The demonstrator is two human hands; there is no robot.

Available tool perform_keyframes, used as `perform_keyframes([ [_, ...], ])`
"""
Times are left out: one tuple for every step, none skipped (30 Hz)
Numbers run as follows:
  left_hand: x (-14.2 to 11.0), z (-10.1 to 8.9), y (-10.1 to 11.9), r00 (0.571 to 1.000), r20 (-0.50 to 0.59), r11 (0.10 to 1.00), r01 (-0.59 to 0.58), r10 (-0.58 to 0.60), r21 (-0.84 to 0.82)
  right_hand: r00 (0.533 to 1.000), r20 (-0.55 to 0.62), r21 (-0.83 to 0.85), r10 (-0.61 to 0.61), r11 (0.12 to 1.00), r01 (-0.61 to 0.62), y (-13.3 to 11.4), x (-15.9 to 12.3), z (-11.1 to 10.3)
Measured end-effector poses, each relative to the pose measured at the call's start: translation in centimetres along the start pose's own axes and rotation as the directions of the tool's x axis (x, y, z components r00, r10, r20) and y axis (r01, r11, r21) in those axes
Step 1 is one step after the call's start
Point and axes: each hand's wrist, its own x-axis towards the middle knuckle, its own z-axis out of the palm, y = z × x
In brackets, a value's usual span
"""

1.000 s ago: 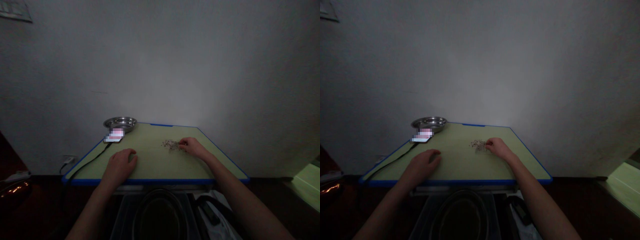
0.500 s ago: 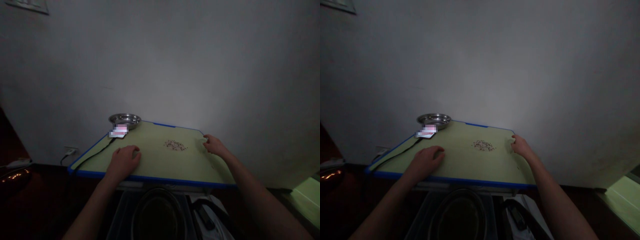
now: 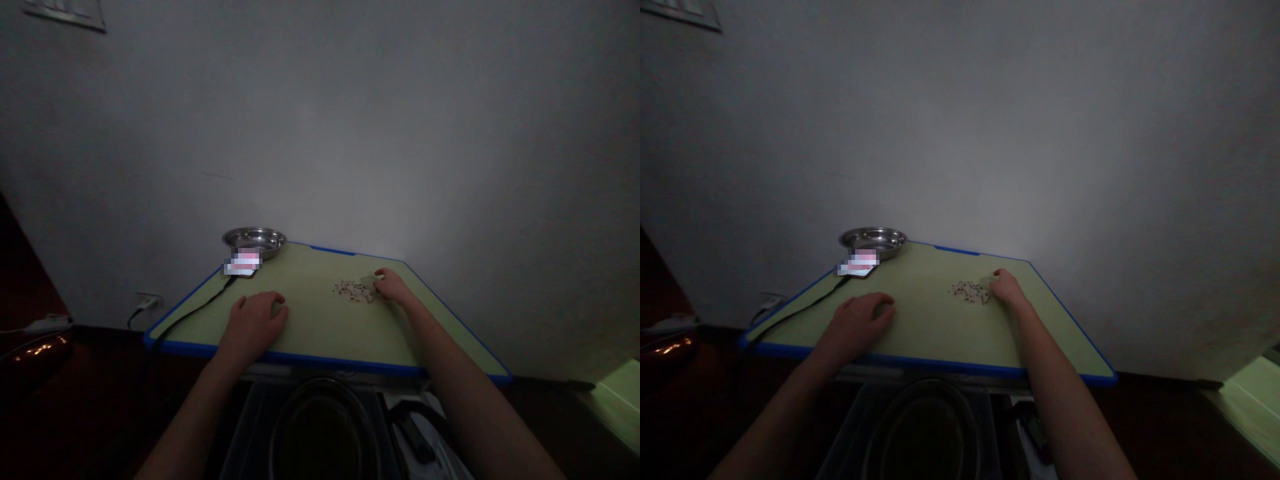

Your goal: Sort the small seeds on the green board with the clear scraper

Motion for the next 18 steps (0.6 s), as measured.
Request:
perform_keyframes([
  [0.0, 0.1, -0.1, 1.000, -0.005, 1.000, -0.001, 0.001, -0.001, 1.000, 0.021, -0.002, 0.005, 1.000, -0.005, -0.3, 0.2, 0.2],
  [0.0, 0.2, -0.1, 1.000, -0.010, 1.000, -0.006, 0.006, -0.002, 0.999, 0.042, -0.004, 0.006, 1.000, -0.006, -0.5, 0.4, 0.3],
  [0.1, 0.2, -0.2, 1.000, -0.014, 1.000, -0.008, 0.007, -0.002, 0.998, 0.063, -0.006, 0.003, 1.000, -0.002, -0.9, 0.6, 0.4],
  [0.1, 0.3, -0.2, 1.000, -0.017, 1.000, -0.007, 0.007, -0.001, 0.997, 0.082, -0.007, -0.005, 1.000, 0.005, -1.2, 0.8, 0.4],
  [0.1, 0.3, -0.2, 1.000, -0.018, 1.000, -0.007, 0.006, -0.001, 0.995, 0.101, -0.007, -0.017, 1.000, 0.018, -1.6, 1.0, 0.4],
  [0.1, 0.3, -0.2, 1.000, -0.016, 1.000, -0.007, 0.007, -0.002, 0.992, 0.118, -0.006, -0.033, 0.999, 0.034, -2.0, 1.2, 0.4],
  [0.1, 0.3, -0.2, 1.000, -0.012, 1.000, -0.006, 0.006, -0.002, 0.990, 0.132, -0.004, -0.052, 0.999, 0.053, -2.5, 1.4, 0.4],
  [0.1, 0.3, -0.2, 1.000, -0.007, 1.000, -0.003, 0.003, -0.001, 0.987, 0.144, -0.002, -0.072, 0.997, 0.073, -3.0, 1.5, 0.3],
  [0.1, 0.2, -0.1, 1.000, -0.002, 1.000, -0.001, 0.001, 0.000, 0.984, 0.153, -0.001, -0.094, 0.995, 0.095, -3.5, 1.6, 0.2],
  [0.1, 0.2, -0.1, 1.000, 0.001, 1.000, -0.001, 0.001, 0.002, 0.980, 0.158, 0.000, -0.118, 0.993, 0.120, -4.0, 1.6, 0.1],
  [0.1, 0.1, 0.0, 1.000, 0.002, 1.000, -0.001, 0.001, 0.004, 0.976, 0.161, 0.000, -0.145, 0.989, 0.147, -4.5, 1.6, 0.0],
  [0.1, 0.1, 0.0, 1.000, 0.001, 1.000, -0.001, 0.001, 0.007, 0.971, 0.161, 0.000, -0.175, 0.984, 0.177, -5.0, 1.5, -0.1],
  [0.1, 0.1, 0.0, 1.000, 0.002, 1.000, -0.001, 0.001, 0.009, 0.966, 0.156, 0.001, -0.208, 0.978, 0.210, -5.4, 1.3, -0.2],
  [0.1, 0.1, 0.0, 1.000, 0.003, 1.000, -0.002, 0.002, 0.008, 0.959, 0.146, 0.002, -0.241, 0.970, 0.244, -5.8, 1.0, -0.3],
  [0.1, 0.1, -0.1, 1.000, 0.004, 1.000, -0.003, 0.003, 0.006, 0.952, 0.132, 0.003, -0.275, 0.961, 0.277, -6.1, 0.6, -0.4],
  [0.1, 0.2, -0.2, 1.000, 0.003, 1.000, -0.004, 0.003, 0.004, 0.945, 0.113, 0.003, -0.306, 0.951, 0.308, -6.3, 0.1, -0.5],
  [0.1, 0.2, -0.2, 1.000, 0.003, 1.000, -0.006, 0.006, 0.002, 0.938, 0.092, 0.004, -0.335, 0.942, 0.336, -6.5, -0.5, -0.6],
  [0.1, 0.3, -0.3, 1.000, 0.000, 1.000, -0.008, 0.008, 0.002, 0.930, 0.071, 0.004, -0.362, 0.932, 0.362, -6.6, -1.0, -0.8],
])
